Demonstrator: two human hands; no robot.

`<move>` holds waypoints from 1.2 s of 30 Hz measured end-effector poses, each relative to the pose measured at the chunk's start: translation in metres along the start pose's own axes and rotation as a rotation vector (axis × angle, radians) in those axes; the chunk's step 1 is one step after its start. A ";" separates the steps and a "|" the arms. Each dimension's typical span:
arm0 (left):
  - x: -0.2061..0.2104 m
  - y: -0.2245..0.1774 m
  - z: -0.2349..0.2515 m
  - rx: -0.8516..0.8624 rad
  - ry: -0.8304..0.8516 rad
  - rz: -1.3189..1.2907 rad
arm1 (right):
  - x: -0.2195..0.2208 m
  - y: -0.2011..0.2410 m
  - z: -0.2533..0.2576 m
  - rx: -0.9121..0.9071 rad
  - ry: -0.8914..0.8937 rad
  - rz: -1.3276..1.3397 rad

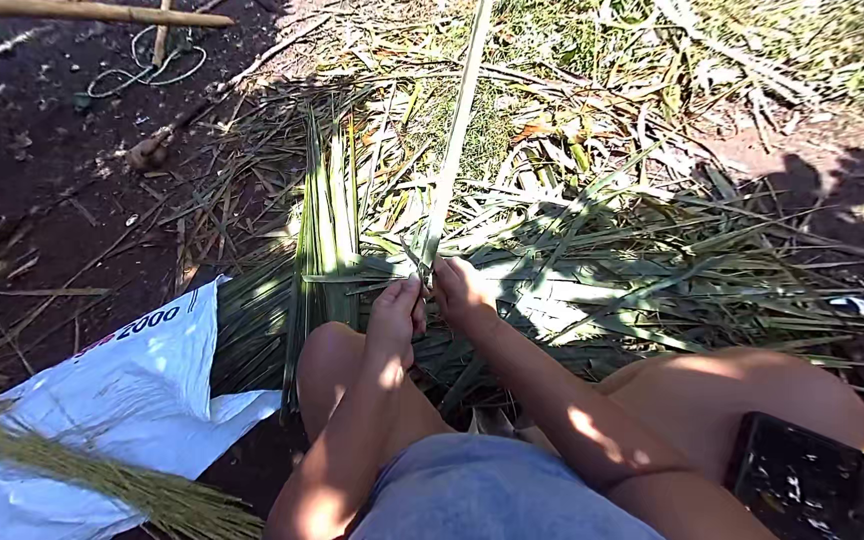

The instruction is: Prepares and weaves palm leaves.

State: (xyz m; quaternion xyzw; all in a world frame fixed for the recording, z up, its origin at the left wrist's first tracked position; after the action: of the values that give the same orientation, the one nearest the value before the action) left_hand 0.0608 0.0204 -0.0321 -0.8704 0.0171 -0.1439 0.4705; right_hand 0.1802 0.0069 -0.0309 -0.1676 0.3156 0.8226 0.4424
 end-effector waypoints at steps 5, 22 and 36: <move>-0.004 0.005 0.005 -0.036 0.006 0.012 | 0.000 -0.010 0.005 -0.044 0.032 -0.049; -0.044 0.047 0.018 -0.255 0.087 0.254 | 0.026 -0.116 -0.022 1.014 0.215 1.481; -0.157 -0.029 0.079 -0.220 -0.030 0.703 | -0.012 -0.218 -0.035 1.248 -0.187 1.149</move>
State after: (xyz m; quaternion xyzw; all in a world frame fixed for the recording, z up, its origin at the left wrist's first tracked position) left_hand -0.0720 0.1268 -0.0854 -0.8587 0.3236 0.0423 0.3950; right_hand 0.3686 0.0654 -0.1308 0.3615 0.7093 0.6051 -0.0079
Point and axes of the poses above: each hand's wrist, its own z-axis towards the middle knuckle, its own x-axis out of the palm, y = z × x, the point moved 8 cm from there along z, towards the middle knuckle, and after that the axes turned 8 degrees about -x, right-handed, at the moved point
